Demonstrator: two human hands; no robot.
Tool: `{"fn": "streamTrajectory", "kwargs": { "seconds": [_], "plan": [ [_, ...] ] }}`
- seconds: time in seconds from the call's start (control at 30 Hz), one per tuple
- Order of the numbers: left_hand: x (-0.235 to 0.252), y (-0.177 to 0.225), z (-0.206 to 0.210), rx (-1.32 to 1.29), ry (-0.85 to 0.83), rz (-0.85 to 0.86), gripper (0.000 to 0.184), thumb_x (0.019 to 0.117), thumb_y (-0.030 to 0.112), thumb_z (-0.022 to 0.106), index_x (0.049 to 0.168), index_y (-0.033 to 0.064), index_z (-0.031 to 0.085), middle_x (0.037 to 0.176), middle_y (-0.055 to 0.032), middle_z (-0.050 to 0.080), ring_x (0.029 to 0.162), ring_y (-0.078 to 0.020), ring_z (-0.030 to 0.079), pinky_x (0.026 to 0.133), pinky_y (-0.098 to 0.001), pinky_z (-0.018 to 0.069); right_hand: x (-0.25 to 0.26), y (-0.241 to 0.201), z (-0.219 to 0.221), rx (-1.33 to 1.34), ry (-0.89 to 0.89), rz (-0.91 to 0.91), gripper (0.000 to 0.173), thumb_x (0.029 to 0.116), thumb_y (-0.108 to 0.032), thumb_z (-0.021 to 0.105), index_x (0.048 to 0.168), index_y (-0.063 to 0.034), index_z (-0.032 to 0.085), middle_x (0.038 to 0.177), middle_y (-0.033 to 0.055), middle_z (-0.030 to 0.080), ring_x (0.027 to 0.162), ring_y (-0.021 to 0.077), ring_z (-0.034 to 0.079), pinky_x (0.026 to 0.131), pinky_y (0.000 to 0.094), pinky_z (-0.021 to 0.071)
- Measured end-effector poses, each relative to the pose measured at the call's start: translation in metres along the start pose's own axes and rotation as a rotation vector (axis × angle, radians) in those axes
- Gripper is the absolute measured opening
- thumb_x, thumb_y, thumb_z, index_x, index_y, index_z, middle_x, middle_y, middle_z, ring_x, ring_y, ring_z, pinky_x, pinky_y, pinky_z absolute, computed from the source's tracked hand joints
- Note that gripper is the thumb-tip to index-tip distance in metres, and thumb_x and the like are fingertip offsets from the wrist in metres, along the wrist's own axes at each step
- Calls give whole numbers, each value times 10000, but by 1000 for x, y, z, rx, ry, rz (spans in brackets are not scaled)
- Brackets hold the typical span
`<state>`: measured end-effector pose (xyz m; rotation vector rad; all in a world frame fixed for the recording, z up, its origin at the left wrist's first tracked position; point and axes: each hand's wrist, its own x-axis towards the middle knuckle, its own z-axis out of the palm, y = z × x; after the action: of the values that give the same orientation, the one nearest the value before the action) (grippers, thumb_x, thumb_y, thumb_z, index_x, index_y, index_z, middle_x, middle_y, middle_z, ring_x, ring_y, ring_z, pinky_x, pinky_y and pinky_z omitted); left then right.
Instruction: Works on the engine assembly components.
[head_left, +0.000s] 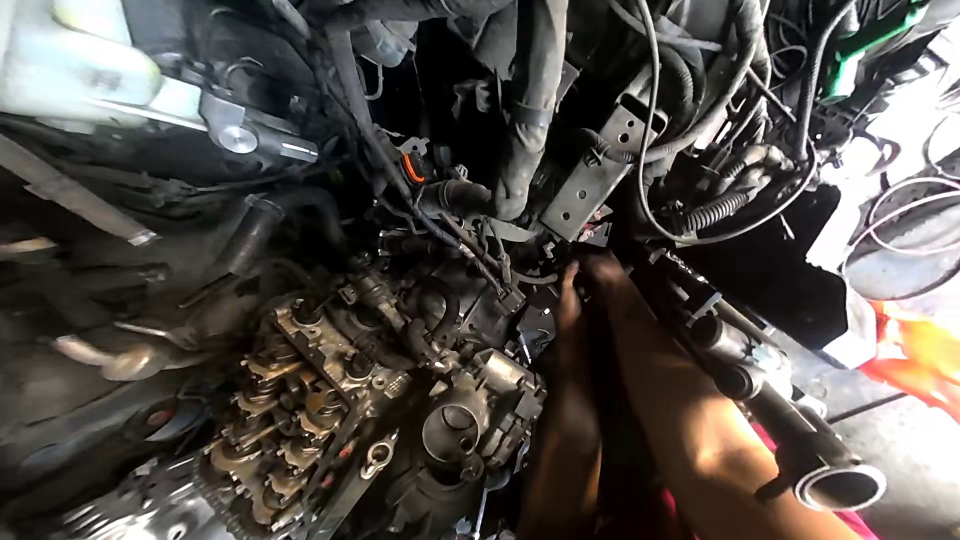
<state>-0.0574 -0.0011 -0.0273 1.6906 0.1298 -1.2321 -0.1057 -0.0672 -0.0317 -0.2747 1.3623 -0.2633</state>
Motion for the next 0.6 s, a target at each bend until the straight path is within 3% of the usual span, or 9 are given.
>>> {"fn": "streamTrajectory", "kwargs": {
  "seconds": [0.13,0.3,0.4,0.47,0.53,0.6],
  "plan": [
    [-3,2,2,16,3,-19,139,1015,191,600,902,131,655,640,59,521,487,-17,438,478,-162,415,-1,-2,0,-17,-4,-1,214,996,-126,632,1190,-81,710,909,58,680,677,109,584,593,304,503],
    [-2,1,7,-26,30,20,98,1013,111,576,939,87,636,675,29,554,527,-40,491,513,-193,472,4,4,-2,-37,-40,-38,217,1005,-178,634,1186,-89,711,918,46,683,690,103,591,603,304,512],
    [-3,2,7,-63,28,6,136,1028,104,553,924,80,638,668,27,554,523,-34,489,503,-181,464,0,-2,-3,-8,-95,-60,192,1012,-137,603,1154,-66,711,856,36,670,623,79,562,532,261,475],
    [-12,9,12,-48,19,-19,187,1062,160,506,932,105,628,680,48,557,545,-16,508,534,-163,477,-45,-24,0,42,-91,-144,144,1018,-77,563,1056,-1,679,780,23,626,591,40,542,513,202,462],
    [-19,12,10,-35,-18,13,192,1072,165,492,1124,45,632,868,-5,621,721,-61,573,712,-208,527,-129,-79,13,6,10,-79,177,1068,-74,487,1037,27,629,794,11,545,639,19,486,595,169,444],
    [-16,11,6,-12,-32,26,221,1071,174,483,1174,32,618,939,-25,645,803,-76,611,774,-229,540,-163,-99,23,-10,90,-62,213,1084,-95,464,1051,40,625,800,11,524,641,10,460,602,156,424]
  ]
}}
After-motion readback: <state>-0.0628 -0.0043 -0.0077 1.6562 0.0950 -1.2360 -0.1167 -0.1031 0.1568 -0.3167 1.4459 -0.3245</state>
